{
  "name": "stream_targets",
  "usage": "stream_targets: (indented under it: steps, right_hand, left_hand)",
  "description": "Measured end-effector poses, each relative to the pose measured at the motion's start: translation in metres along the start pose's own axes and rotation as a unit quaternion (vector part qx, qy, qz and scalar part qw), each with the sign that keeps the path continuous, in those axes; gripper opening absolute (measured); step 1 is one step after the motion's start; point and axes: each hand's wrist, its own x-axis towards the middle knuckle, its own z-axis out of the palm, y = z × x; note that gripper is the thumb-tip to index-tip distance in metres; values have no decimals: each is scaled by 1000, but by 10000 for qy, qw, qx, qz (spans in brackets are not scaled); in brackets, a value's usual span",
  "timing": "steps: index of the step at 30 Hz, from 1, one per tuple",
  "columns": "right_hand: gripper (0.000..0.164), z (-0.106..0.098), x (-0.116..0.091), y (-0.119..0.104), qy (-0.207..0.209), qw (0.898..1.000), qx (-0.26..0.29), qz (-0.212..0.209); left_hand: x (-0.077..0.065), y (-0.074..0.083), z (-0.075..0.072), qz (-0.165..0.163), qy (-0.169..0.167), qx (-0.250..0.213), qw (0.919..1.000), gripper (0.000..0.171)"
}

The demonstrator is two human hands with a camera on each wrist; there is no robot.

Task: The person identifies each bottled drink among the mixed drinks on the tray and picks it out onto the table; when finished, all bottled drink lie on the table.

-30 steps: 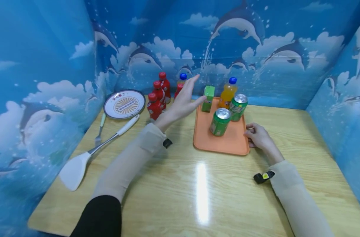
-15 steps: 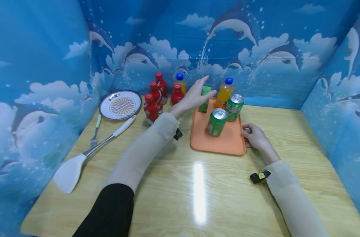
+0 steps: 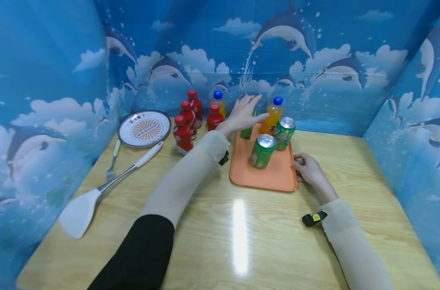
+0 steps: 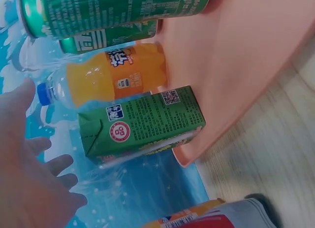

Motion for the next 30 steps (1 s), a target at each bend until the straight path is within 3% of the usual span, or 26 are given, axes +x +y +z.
stream_targets:
  steps: [5, 13, 24, 30]
  right_hand:
    - [51, -3, -1, -2, -2, 9999, -61, -91]
    - [50, -3, -4, 2, -75, 10000, -10, -50]
    - [50, 0, -5, 3, -50, 9999, 43, -137]
    - [50, -2, -5, 3, 6, 9999, -34, -156]
  left_hand:
    - [11, 9, 5, -42, -63, 530, 9986, 85]
    - [23, 18, 18, -46, -288, 614, 9977, 87]
    - [34, 18, 28, -27, -120, 894, 9959, 82]
    - [41, 24, 35, -170, 223, 1099, 9935, 82]
